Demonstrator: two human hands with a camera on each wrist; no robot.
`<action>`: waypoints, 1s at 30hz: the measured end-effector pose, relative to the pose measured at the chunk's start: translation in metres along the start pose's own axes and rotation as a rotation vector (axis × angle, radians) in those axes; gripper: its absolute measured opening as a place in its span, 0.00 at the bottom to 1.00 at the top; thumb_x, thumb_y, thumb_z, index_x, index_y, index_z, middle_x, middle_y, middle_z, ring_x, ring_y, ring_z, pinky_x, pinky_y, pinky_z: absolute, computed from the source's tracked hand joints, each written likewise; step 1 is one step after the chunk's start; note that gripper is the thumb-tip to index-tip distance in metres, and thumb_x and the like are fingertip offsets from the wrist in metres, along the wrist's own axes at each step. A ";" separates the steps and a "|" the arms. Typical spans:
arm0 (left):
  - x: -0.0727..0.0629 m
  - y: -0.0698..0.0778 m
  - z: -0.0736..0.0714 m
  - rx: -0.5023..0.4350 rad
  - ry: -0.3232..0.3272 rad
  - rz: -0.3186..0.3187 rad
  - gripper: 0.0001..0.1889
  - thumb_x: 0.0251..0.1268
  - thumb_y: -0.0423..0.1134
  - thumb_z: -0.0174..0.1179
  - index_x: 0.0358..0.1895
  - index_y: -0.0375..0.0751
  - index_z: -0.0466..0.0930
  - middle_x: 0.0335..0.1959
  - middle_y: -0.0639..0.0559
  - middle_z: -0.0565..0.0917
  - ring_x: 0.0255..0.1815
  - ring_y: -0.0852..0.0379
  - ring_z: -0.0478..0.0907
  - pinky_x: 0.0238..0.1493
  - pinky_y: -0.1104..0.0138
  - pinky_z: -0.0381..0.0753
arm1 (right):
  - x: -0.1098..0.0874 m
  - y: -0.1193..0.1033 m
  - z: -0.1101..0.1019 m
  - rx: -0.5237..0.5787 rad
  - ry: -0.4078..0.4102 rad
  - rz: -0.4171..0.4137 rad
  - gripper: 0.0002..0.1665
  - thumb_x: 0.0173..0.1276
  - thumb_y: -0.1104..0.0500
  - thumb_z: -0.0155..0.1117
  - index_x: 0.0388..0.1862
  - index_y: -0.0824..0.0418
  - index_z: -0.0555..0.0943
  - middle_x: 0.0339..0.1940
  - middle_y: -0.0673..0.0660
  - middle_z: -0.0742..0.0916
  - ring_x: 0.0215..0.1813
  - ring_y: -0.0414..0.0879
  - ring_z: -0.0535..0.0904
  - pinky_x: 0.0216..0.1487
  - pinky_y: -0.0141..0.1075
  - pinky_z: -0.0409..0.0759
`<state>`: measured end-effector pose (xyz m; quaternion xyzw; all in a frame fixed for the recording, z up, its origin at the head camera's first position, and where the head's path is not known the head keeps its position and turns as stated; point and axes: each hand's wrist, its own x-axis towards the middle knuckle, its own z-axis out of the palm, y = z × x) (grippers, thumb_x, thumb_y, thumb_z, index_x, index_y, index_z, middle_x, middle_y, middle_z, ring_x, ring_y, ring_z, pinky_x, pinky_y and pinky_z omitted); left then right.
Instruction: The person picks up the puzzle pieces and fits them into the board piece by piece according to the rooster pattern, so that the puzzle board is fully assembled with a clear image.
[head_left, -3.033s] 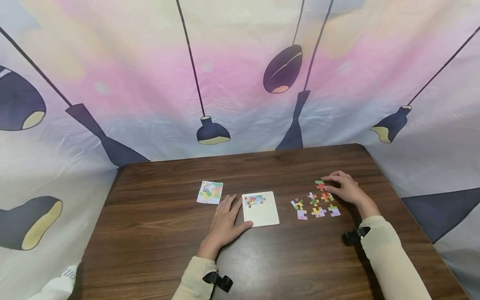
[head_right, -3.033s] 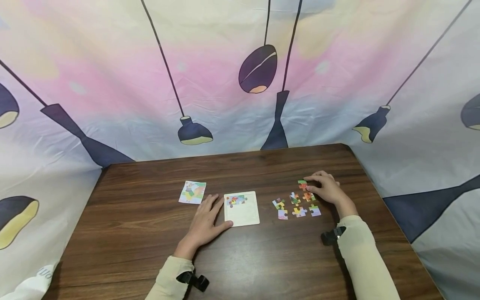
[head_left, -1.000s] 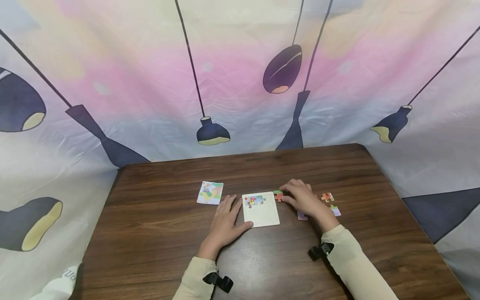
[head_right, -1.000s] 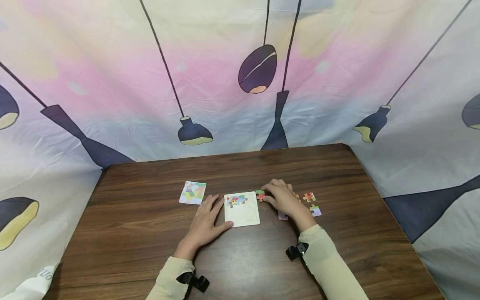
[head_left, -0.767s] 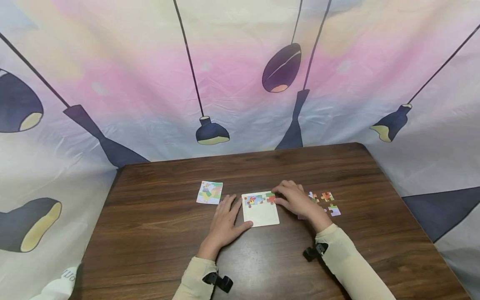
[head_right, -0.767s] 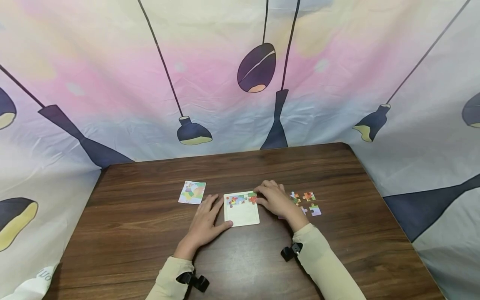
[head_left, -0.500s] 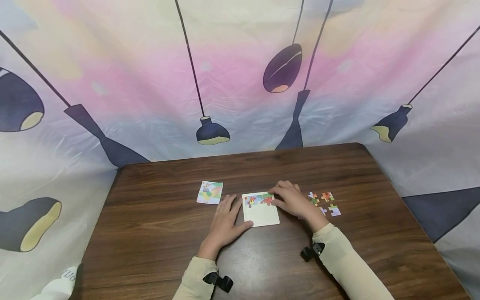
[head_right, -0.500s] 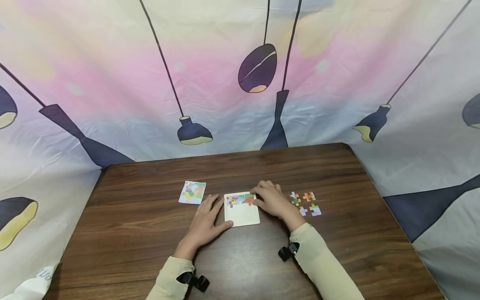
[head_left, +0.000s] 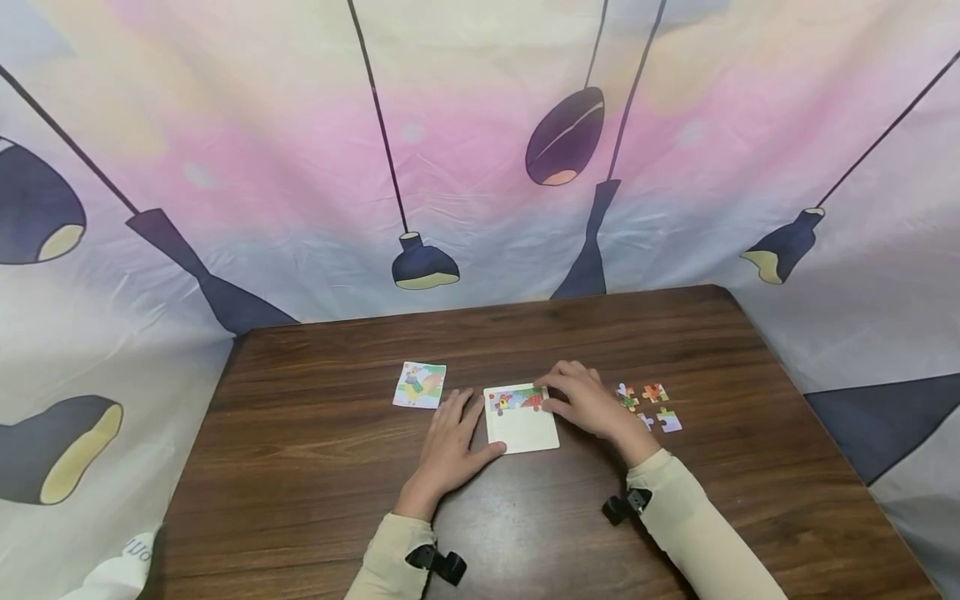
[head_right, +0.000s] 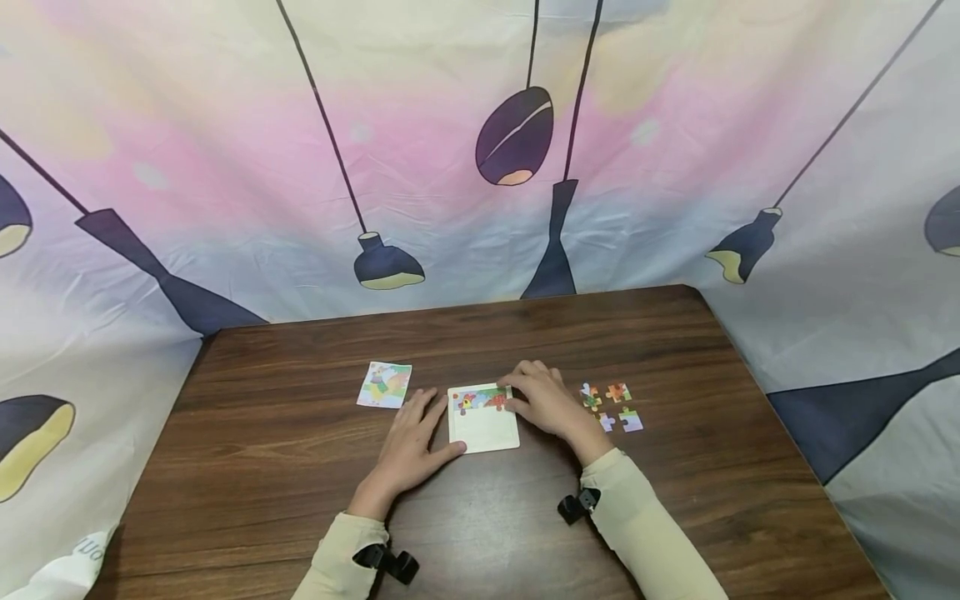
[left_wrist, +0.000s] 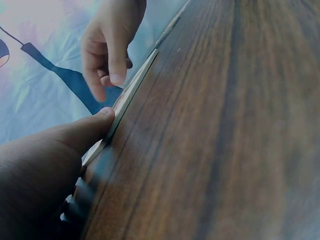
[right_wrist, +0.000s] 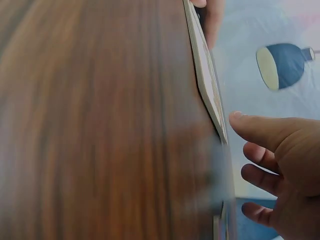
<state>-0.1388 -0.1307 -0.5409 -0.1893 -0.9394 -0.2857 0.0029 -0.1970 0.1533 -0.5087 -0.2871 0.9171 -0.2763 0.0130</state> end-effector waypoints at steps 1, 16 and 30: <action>0.000 0.000 0.000 0.000 0.000 -0.001 0.45 0.70 0.63 0.66 0.81 0.38 0.67 0.82 0.36 0.62 0.85 0.34 0.51 0.82 0.39 0.50 | -0.002 0.002 -0.002 -0.004 0.010 0.007 0.20 0.75 0.56 0.72 0.64 0.54 0.86 0.49 0.51 0.83 0.55 0.52 0.76 0.55 0.52 0.69; -0.001 0.000 0.000 -0.008 0.003 0.001 0.44 0.69 0.62 0.67 0.80 0.38 0.67 0.82 0.36 0.62 0.85 0.35 0.51 0.83 0.40 0.49 | -0.050 0.047 -0.035 -0.009 0.101 0.111 0.20 0.70 0.60 0.76 0.59 0.59 0.88 0.47 0.54 0.84 0.53 0.56 0.75 0.46 0.48 0.64; -0.001 -0.001 0.000 -0.012 0.006 0.004 0.44 0.69 0.62 0.67 0.80 0.38 0.68 0.82 0.36 0.62 0.85 0.35 0.51 0.83 0.40 0.49 | -0.054 0.052 -0.033 -0.060 0.077 0.144 0.10 0.69 0.63 0.76 0.48 0.57 0.93 0.44 0.51 0.84 0.50 0.53 0.75 0.46 0.49 0.64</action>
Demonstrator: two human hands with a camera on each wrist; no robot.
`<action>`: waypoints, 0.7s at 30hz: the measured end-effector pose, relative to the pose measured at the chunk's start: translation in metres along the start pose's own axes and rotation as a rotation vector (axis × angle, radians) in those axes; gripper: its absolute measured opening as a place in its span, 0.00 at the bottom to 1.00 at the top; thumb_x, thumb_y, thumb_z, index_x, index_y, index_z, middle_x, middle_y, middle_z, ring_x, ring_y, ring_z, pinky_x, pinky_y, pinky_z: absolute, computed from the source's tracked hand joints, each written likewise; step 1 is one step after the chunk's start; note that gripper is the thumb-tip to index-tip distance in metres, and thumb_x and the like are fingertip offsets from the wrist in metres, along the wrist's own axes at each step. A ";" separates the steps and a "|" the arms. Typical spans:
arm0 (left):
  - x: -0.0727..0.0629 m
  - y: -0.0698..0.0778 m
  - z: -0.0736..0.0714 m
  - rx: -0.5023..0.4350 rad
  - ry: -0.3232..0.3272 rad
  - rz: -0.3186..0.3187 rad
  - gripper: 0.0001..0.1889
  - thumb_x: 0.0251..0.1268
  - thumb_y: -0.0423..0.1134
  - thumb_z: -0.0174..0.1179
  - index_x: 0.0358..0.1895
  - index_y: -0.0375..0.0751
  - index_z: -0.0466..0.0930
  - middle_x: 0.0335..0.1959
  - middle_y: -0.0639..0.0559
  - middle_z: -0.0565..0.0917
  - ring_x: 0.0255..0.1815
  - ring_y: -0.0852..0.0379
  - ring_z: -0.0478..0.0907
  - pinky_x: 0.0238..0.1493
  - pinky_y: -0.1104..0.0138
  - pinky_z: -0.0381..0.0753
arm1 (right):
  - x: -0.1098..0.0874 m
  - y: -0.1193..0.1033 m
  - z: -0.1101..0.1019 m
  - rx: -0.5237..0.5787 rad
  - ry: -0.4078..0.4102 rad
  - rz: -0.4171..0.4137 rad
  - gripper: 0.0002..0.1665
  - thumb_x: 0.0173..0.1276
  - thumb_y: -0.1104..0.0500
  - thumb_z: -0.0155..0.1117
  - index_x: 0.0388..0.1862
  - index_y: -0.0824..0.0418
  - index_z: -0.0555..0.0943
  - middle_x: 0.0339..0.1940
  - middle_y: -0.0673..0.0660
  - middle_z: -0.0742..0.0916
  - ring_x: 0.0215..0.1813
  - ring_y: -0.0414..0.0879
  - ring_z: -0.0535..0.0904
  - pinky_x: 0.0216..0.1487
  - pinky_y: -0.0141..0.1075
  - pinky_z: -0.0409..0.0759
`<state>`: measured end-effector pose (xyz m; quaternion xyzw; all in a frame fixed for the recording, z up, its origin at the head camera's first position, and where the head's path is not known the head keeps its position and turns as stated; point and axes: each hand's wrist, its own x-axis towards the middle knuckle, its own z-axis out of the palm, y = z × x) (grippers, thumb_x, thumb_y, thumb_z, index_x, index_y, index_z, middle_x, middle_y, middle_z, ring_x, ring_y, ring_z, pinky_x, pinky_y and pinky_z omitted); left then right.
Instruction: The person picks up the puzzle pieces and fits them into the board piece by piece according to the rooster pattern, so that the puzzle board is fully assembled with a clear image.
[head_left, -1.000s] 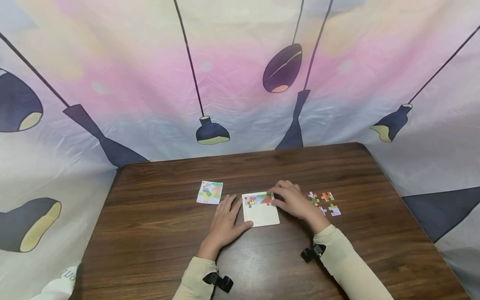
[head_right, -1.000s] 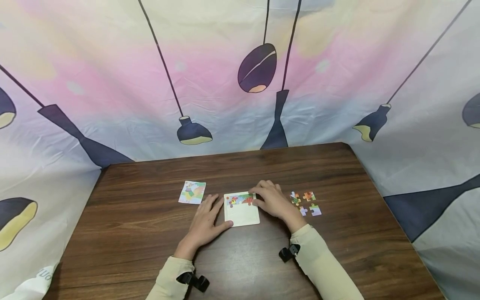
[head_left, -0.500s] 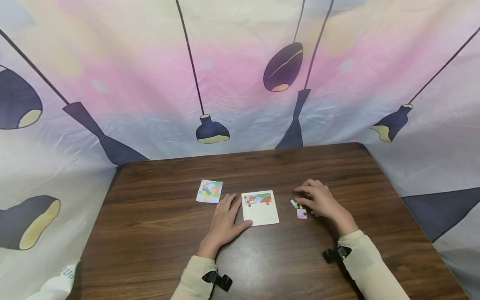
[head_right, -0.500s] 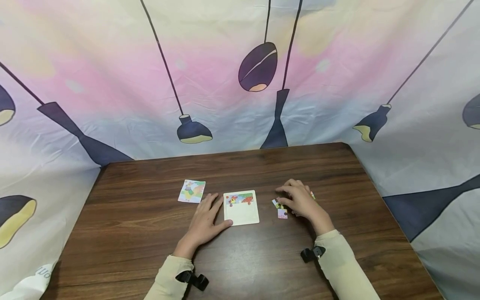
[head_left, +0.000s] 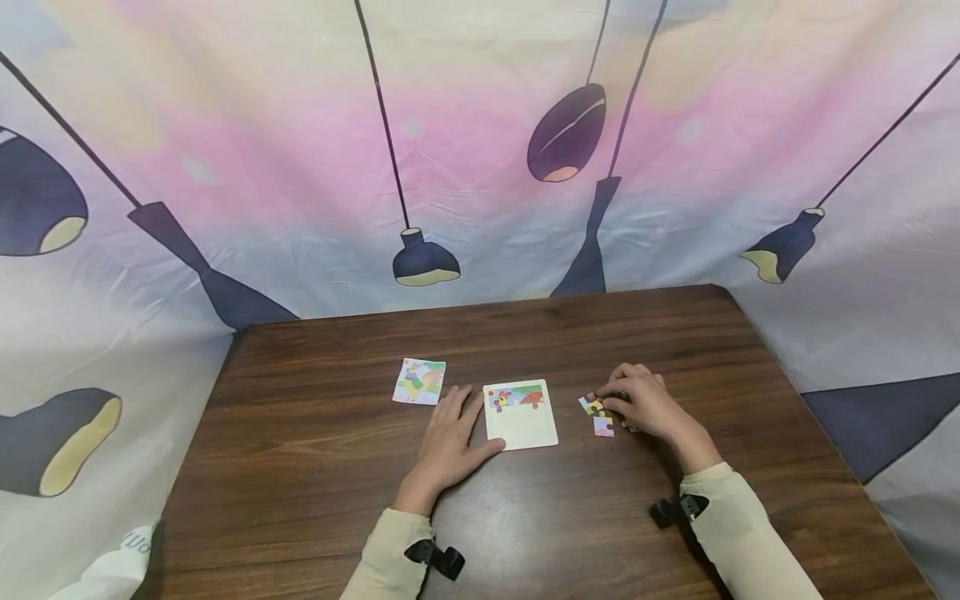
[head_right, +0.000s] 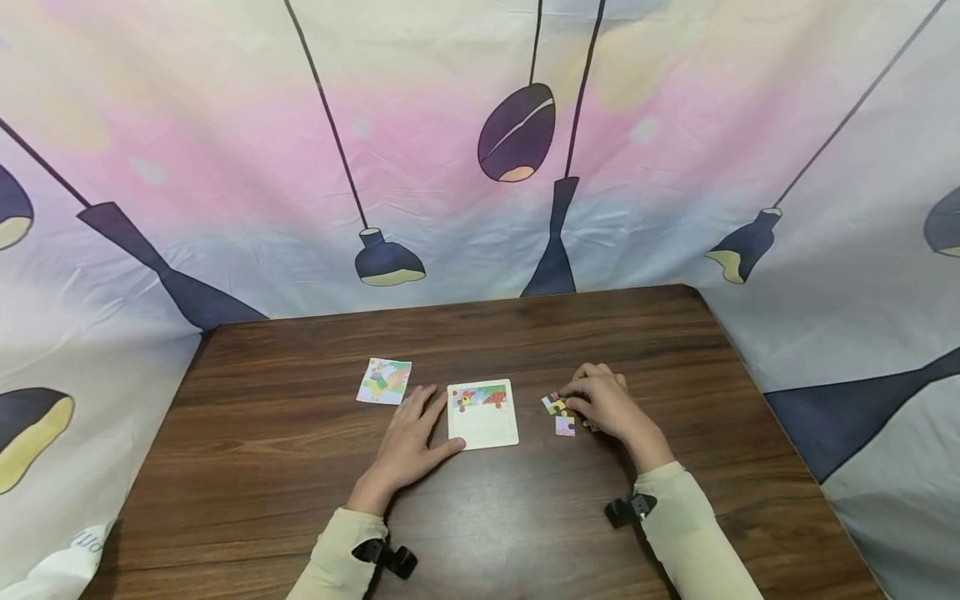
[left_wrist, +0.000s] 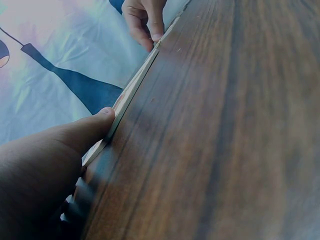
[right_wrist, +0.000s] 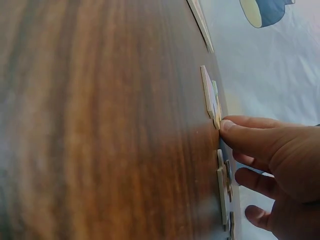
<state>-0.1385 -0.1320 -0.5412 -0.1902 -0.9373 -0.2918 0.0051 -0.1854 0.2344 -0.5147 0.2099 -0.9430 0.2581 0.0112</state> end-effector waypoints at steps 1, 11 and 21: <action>0.000 0.000 0.000 0.001 0.001 0.001 0.44 0.69 0.62 0.67 0.79 0.38 0.68 0.82 0.36 0.63 0.85 0.35 0.51 0.83 0.41 0.49 | 0.000 0.000 0.000 -0.003 0.000 0.001 0.09 0.69 0.63 0.76 0.47 0.57 0.93 0.43 0.51 0.84 0.50 0.53 0.75 0.46 0.48 0.64; 0.001 0.001 -0.002 0.012 0.003 0.016 0.45 0.69 0.61 0.68 0.79 0.36 0.68 0.81 0.35 0.63 0.84 0.33 0.52 0.82 0.40 0.51 | 0.002 -0.005 0.005 -0.069 0.010 0.003 0.02 0.72 0.61 0.73 0.41 0.57 0.91 0.41 0.50 0.86 0.50 0.55 0.79 0.46 0.49 0.70; 0.000 0.000 -0.001 0.009 -0.011 -0.003 0.45 0.69 0.62 0.67 0.80 0.37 0.67 0.82 0.36 0.62 0.85 0.35 0.51 0.83 0.41 0.49 | 0.007 -0.014 0.013 -0.025 0.029 0.010 0.04 0.74 0.60 0.71 0.41 0.60 0.89 0.42 0.52 0.86 0.51 0.57 0.79 0.46 0.49 0.70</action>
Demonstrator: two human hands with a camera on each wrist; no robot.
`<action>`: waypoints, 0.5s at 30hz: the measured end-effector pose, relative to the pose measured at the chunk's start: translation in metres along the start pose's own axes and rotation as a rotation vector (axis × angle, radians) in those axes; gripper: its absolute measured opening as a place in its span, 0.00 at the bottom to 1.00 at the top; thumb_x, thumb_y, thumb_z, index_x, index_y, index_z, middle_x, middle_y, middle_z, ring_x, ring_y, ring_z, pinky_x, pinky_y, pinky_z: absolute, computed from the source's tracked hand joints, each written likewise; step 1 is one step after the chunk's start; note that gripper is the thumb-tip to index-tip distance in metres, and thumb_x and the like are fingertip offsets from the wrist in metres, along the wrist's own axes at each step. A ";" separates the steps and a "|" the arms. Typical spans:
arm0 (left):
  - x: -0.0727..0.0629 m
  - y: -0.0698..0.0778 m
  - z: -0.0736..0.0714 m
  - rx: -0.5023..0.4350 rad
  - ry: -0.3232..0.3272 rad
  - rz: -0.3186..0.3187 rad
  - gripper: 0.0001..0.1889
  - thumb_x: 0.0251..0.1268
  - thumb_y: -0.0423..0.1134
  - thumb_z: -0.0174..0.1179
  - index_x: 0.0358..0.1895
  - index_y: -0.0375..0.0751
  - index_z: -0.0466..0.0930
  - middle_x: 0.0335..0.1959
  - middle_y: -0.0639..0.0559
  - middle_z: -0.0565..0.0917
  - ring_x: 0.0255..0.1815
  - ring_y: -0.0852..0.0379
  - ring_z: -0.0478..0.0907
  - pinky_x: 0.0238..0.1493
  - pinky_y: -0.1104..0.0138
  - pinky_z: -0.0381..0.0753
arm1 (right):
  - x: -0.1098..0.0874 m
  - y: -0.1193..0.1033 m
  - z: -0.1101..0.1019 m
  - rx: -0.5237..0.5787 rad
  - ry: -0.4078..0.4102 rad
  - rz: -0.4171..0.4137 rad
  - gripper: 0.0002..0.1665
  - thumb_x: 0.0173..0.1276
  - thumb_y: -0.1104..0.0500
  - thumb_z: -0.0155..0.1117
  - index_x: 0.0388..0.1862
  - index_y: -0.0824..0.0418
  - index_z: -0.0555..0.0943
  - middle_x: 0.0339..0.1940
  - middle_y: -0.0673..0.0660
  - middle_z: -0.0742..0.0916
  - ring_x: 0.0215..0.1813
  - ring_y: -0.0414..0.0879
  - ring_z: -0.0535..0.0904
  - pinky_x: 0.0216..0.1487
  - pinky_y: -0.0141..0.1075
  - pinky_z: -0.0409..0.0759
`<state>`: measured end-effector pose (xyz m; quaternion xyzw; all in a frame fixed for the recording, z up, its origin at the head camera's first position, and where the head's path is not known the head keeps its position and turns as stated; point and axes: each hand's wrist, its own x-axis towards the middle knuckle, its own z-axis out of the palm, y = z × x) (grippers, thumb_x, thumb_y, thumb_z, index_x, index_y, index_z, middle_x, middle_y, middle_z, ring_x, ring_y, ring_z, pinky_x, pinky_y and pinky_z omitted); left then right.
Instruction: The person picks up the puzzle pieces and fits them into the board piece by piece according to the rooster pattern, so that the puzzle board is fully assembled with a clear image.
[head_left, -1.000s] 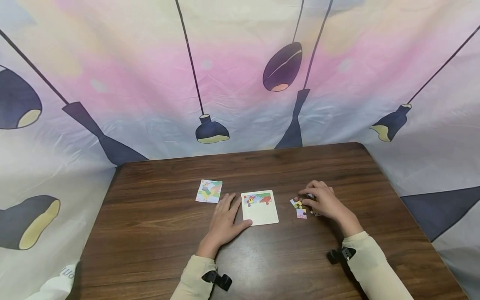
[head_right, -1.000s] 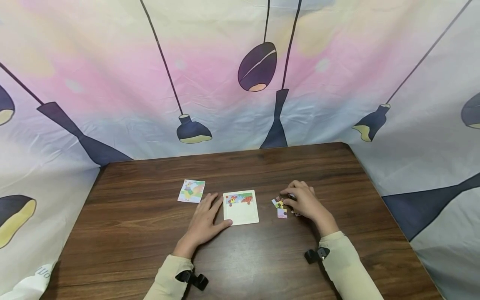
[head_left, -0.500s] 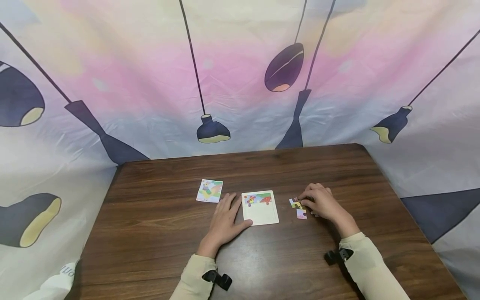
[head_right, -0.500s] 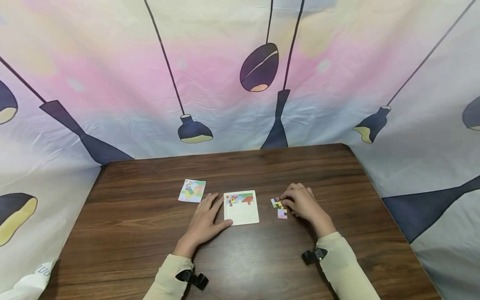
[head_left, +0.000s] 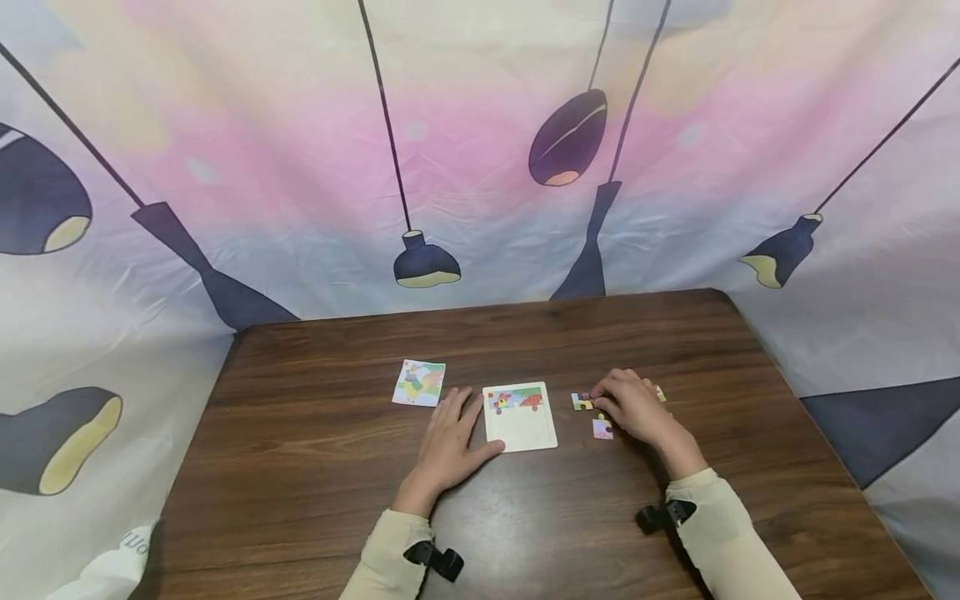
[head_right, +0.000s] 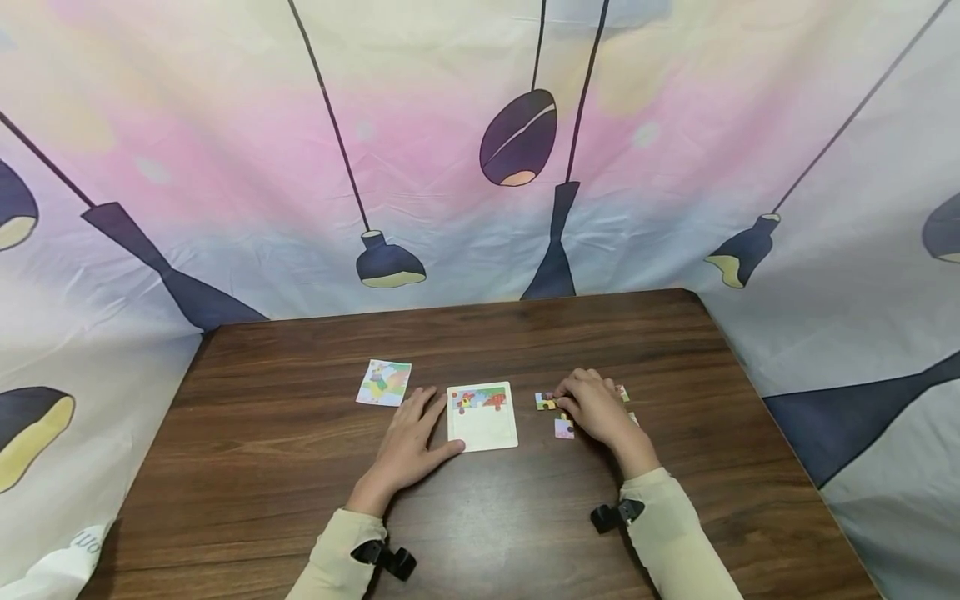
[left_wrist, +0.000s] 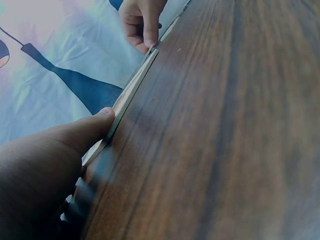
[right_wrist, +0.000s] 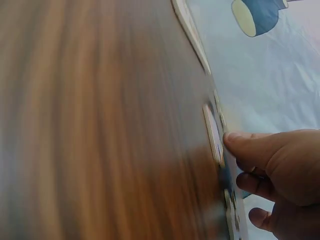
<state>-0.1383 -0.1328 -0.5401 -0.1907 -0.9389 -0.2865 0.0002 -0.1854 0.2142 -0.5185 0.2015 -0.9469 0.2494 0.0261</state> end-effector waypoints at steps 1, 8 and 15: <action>0.000 0.000 0.000 0.000 0.003 0.003 0.45 0.69 0.62 0.67 0.80 0.37 0.67 0.81 0.35 0.62 0.85 0.34 0.51 0.82 0.40 0.50 | 0.001 -0.002 0.002 0.022 0.006 -0.002 0.04 0.74 0.59 0.71 0.41 0.60 0.89 0.42 0.51 0.86 0.51 0.56 0.79 0.46 0.50 0.70; 0.001 0.000 0.001 -0.002 -0.003 -0.005 0.45 0.70 0.62 0.66 0.80 0.38 0.67 0.82 0.36 0.62 0.85 0.35 0.50 0.83 0.41 0.49 | 0.014 -0.029 0.023 0.152 0.007 -0.032 0.03 0.75 0.59 0.70 0.42 0.57 0.89 0.43 0.50 0.86 0.53 0.55 0.79 0.57 0.60 0.71; 0.001 -0.001 0.002 -0.006 0.004 -0.004 0.44 0.70 0.63 0.65 0.80 0.38 0.67 0.82 0.37 0.62 0.85 0.35 0.50 0.83 0.41 0.49 | 0.026 -0.058 0.042 0.213 -0.041 -0.105 0.04 0.76 0.57 0.70 0.43 0.54 0.89 0.44 0.48 0.85 0.52 0.51 0.78 0.55 0.54 0.69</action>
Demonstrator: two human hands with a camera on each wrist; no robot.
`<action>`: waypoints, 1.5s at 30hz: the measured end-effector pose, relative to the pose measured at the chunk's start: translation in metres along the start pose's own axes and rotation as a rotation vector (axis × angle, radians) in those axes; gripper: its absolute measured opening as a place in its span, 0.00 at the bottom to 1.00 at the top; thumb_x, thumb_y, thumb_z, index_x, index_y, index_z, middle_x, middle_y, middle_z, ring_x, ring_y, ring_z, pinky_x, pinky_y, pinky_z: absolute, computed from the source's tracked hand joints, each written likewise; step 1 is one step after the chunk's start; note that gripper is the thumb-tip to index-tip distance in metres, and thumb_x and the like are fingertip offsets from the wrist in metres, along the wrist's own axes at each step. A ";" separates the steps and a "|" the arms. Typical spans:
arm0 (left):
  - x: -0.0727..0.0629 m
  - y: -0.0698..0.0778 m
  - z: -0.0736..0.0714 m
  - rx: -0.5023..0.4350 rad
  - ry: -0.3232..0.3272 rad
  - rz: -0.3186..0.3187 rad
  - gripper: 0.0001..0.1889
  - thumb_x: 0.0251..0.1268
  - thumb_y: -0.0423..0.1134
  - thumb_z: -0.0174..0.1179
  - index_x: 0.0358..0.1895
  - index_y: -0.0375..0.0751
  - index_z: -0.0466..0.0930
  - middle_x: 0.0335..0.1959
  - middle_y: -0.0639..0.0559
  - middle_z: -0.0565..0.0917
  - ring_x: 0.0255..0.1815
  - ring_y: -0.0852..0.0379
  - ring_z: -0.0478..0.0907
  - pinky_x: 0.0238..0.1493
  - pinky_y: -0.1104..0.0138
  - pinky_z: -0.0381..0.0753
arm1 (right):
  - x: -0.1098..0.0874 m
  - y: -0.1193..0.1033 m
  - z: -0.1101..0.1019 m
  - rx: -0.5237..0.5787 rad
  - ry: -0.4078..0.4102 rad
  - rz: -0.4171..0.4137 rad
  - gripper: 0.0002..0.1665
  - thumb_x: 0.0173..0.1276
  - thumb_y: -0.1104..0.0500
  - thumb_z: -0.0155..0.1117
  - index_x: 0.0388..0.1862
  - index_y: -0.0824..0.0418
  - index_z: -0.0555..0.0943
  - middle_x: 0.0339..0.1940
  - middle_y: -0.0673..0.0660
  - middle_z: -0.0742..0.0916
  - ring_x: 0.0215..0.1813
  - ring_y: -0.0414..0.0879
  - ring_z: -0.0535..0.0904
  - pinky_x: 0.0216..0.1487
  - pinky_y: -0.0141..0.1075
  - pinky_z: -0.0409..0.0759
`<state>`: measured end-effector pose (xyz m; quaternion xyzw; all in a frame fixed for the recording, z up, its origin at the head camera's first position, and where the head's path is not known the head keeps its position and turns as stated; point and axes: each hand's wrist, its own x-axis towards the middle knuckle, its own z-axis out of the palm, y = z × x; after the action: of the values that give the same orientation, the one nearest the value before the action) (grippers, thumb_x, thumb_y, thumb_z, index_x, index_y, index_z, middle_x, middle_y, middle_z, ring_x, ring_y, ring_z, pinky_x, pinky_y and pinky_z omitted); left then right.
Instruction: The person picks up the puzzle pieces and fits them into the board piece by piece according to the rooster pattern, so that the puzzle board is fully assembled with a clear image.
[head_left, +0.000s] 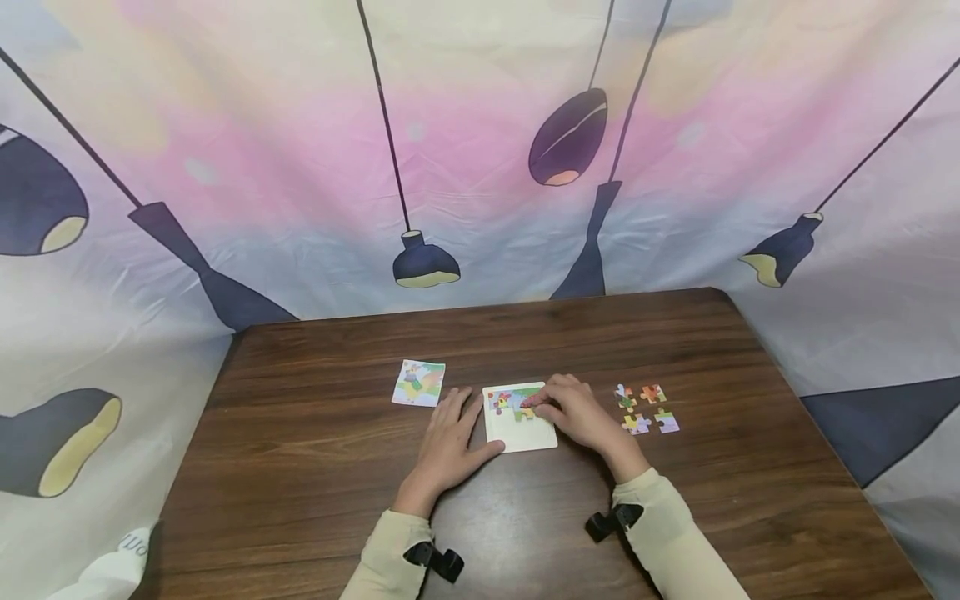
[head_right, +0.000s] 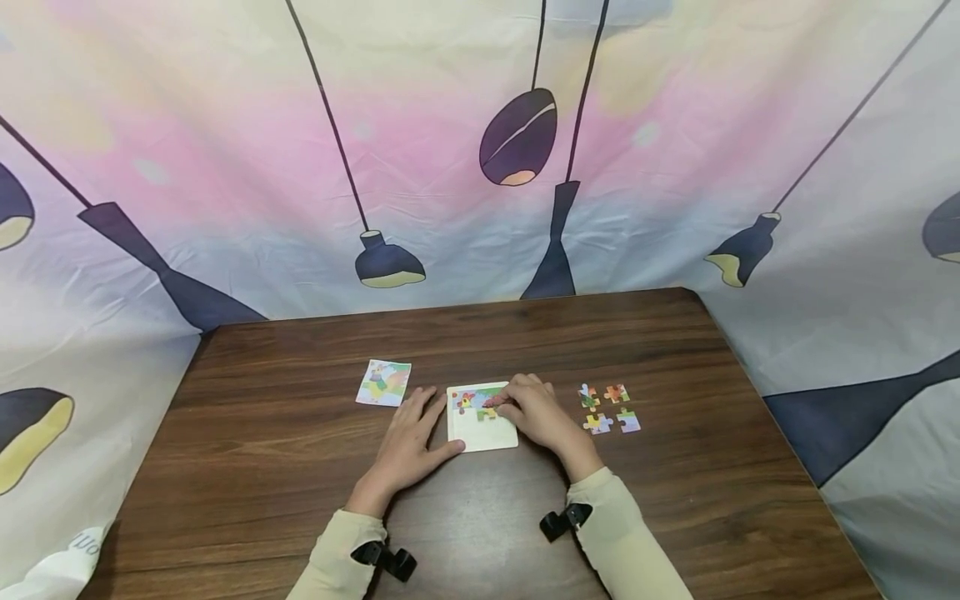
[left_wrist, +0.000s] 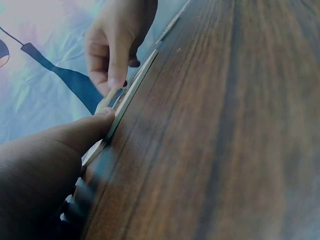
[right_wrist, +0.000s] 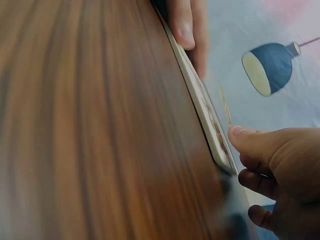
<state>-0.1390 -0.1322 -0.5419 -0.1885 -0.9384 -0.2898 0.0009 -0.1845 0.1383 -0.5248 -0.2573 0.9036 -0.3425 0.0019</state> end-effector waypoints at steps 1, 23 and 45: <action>0.000 0.000 0.000 0.001 -0.001 0.001 0.45 0.70 0.63 0.65 0.80 0.38 0.67 0.82 0.37 0.62 0.85 0.35 0.50 0.83 0.41 0.49 | 0.001 -0.002 0.002 0.008 -0.006 -0.003 0.03 0.76 0.57 0.70 0.43 0.53 0.89 0.44 0.47 0.84 0.53 0.51 0.78 0.55 0.53 0.69; -0.001 0.001 0.000 -0.010 -0.015 -0.001 0.45 0.70 0.63 0.65 0.81 0.38 0.66 0.82 0.37 0.61 0.86 0.35 0.49 0.83 0.41 0.47 | 0.013 -0.023 0.022 -0.059 -0.057 -0.055 0.05 0.75 0.58 0.71 0.46 0.52 0.91 0.42 0.45 0.84 0.54 0.49 0.77 0.53 0.47 0.66; 0.001 -0.001 -0.001 0.013 0.010 0.038 0.45 0.70 0.61 0.66 0.80 0.35 0.67 0.81 0.35 0.63 0.84 0.33 0.52 0.82 0.39 0.51 | 0.023 -0.060 0.033 -0.371 -0.058 -0.079 0.10 0.76 0.61 0.67 0.50 0.54 0.91 0.44 0.50 0.84 0.48 0.49 0.76 0.48 0.49 0.71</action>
<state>-0.1403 -0.1328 -0.5415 -0.2048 -0.9365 -0.2844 0.0125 -0.1708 0.0695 -0.5092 -0.2982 0.9401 -0.1621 -0.0330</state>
